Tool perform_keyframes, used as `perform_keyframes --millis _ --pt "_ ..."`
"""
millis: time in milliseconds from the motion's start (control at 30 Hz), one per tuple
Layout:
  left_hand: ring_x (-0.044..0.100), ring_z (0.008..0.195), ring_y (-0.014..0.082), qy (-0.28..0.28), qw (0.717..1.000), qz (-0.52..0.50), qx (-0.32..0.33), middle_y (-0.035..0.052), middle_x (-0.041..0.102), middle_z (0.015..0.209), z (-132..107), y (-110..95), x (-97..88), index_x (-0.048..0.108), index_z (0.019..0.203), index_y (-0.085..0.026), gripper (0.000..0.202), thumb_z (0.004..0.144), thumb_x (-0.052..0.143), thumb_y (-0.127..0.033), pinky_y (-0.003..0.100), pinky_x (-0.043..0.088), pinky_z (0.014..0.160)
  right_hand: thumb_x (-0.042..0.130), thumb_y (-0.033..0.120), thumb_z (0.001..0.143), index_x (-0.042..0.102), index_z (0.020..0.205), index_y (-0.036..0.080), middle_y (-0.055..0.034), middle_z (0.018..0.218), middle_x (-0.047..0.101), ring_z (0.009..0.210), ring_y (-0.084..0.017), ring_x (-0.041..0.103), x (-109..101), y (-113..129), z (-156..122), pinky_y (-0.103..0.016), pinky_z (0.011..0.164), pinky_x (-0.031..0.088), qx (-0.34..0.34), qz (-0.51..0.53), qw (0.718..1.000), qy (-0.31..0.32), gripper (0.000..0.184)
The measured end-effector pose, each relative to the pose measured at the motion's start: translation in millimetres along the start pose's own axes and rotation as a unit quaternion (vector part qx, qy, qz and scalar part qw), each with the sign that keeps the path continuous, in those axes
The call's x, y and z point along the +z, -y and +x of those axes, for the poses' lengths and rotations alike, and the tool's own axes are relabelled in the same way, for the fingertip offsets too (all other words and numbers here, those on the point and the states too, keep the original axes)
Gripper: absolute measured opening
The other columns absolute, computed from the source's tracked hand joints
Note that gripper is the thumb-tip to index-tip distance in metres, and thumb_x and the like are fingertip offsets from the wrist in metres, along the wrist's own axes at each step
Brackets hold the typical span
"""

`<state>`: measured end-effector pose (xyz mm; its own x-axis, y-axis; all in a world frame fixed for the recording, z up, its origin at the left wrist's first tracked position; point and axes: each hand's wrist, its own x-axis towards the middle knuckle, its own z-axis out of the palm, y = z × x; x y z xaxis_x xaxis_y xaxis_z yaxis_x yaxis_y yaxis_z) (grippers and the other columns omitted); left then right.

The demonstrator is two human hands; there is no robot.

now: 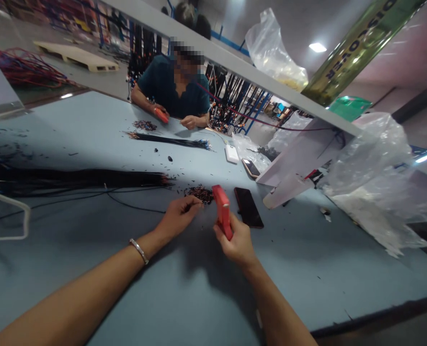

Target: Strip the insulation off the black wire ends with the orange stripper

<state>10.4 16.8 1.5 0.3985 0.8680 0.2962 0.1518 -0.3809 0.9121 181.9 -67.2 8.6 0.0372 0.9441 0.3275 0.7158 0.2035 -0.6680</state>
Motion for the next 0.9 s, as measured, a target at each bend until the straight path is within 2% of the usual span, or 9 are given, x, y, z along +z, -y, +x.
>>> perform_keyframes --millis 100,233,533,733,900 --pt "0.055 0.063 0.0132 0.022 0.995 -0.09 -0.023 0.0009 0.064 0.069 -1.1 1.4 2.5 0.064 0.079 -0.014 0.027 0.083 0.051 -0.037 0.022 0.044 0.059 0.054 0.023 0.074 0.056 0.113 0.016 -0.0107 0.097 0.066 0.082 -0.025 0.062 3.7 -1.4 -2.7 -0.033 0.074 0.047 -0.067 -0.133 0.989 -0.018 0.04" --pt "0.062 0.077 0.0173 0.022 0.982 -0.179 -0.058 0.005 0.071 0.085 -2.3 2.8 5.9 0.067 0.092 -0.014 0.029 0.078 0.06 -0.039 0.026 0.05 0.07 0.053 0.021 0.073 0.054 0.118 0.015 -0.0132 0.103 0.066 0.087 -0.026 0.062 8.2 -4.0 -3.9 -0.036 0.08 0.047 -0.099 -0.233 0.967 -0.014 0.046" --pt "0.062 0.073 0.0173 0.053 0.981 -0.176 -0.062 0.0047 0.072 0.08 -3.2 -0.5 6.6 0.067 0.081 -0.013 0.016 0.073 0.061 -0.025 0.029 0.05 0.071 0.053 0.021 0.074 0.055 0.118 0.014 -0.014 0.101 0.066 0.085 -0.026 0.061 9.0 -7.9 -0.7 -0.037 0.08 0.047 -0.1 -0.267 0.958 -0.029 0.044" --pt "0.054 0.06 0.0115 0.069 0.979 -0.177 -0.077 -0.0001 0.064 0.066 -3.6 3.7 8.2 0.065 0.075 -0.013 0.011 0.067 0.056 -0.016 0.022 0.042 0.057 0.053 0.023 0.074 0.057 0.113 0.013 -0.0129 0.096 0.067 0.081 -0.025 0.061 10.6 -7.8 2.8 -0.035 0.077 0.046 -0.1 -0.277 0.955 -0.031 0.041" --pt "0.048 0.055 0.0095 0.068 0.98 -0.176 -0.066 -0.0033 0.057 0.058 -2.5 1.9 5.4 0.062 0.068 -0.014 0.009 0.067 0.053 -0.015 0.021 0.04 0.054 0.053 0.024 0.073 0.059 0.108 0.013 -0.0106 0.087 0.067 0.073 -0.023 0.06 13.6 -5.1 7.0 -0.033 0.072 0.043 -0.088 -0.303 0.949 -0.024 0.037"
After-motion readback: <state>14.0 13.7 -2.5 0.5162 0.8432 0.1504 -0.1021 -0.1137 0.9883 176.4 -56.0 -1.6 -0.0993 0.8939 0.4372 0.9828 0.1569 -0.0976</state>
